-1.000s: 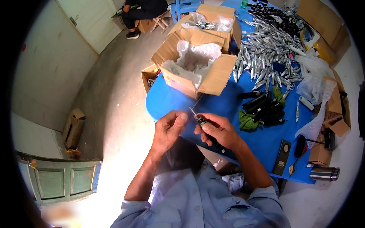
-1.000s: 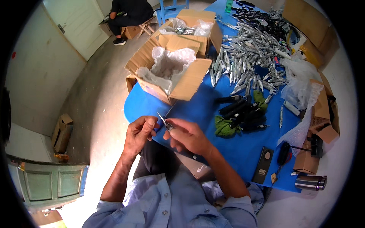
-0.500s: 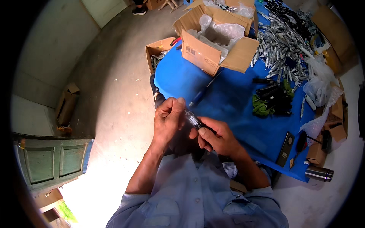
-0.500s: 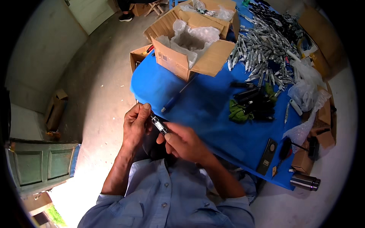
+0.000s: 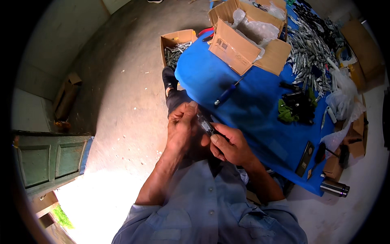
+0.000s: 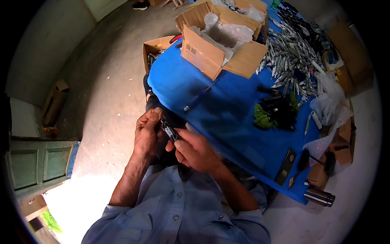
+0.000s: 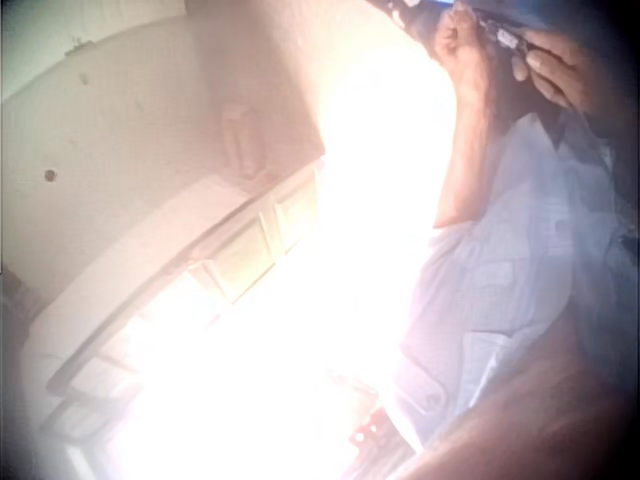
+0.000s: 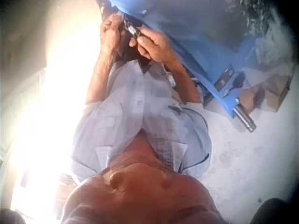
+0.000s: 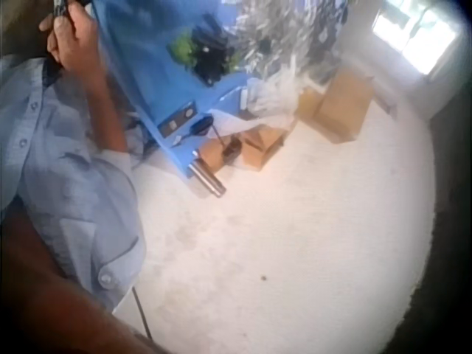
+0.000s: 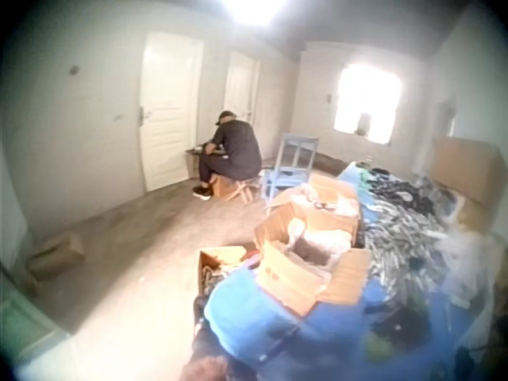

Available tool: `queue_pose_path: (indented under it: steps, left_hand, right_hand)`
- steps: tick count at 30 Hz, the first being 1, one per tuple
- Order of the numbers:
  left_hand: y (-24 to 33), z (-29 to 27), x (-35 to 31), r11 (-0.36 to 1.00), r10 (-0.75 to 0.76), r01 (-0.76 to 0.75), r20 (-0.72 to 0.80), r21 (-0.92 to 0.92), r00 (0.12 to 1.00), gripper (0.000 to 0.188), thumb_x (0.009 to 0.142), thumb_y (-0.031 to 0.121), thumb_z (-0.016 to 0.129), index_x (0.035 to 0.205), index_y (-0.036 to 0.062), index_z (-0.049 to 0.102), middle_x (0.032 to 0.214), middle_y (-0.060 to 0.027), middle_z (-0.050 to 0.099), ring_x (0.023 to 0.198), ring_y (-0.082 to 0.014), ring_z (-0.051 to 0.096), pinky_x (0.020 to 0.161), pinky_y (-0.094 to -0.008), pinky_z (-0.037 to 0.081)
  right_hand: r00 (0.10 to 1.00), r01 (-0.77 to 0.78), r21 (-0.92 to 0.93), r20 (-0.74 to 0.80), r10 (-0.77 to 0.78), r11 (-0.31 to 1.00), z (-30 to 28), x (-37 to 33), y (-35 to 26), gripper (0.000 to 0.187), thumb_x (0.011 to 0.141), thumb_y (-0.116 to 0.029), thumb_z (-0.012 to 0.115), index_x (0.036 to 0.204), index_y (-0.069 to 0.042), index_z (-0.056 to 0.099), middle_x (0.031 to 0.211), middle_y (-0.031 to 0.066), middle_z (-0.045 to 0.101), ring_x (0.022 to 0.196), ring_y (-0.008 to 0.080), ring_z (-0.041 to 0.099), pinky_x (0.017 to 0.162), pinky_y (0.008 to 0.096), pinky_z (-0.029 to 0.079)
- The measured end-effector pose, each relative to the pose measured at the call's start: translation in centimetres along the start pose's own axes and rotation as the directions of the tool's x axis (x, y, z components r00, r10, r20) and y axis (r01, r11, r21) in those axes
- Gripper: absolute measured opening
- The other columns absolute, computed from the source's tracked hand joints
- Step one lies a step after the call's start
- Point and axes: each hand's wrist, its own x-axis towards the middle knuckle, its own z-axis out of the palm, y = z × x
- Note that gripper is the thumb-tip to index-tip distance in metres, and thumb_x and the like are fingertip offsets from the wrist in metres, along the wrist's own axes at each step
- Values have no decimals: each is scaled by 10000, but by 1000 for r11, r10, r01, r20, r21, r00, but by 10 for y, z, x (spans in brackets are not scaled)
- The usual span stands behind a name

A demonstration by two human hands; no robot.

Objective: The person uses a screwdriver to tighten screws on small black cylindrical devices. They repeatedly pick up a device, insert the screwdriver, and rotate it to secure the components. The person places the finished devices into a cardboard box on the table.

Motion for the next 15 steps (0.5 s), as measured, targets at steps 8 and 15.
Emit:
queue_pose_path:
  steps: [8,15]
  left_hand:
    - [1,-8,-1,1000,-30,30,-6,0,1000,325,1074,305,663,813,113,651,634,44,531,473,-45,381,441,-237,263]
    - [2,-7,-2,995,65,-59,-68,85,996,359,1072,294,676,756,136,613,657,87,517,541,-15,383,492,-218,277]
  right_hand:
    - [997,-26,2,-72,26,1000,11,5,5,230,1068,-98,532,1247,23,612,861,33,629,623,62,554,532,228,446]
    - [862,373,-481,-137,-488,793,10,18,39,352,973,-33,727,1296,9,594,1021,51,679,796,91,635,677,238,517]
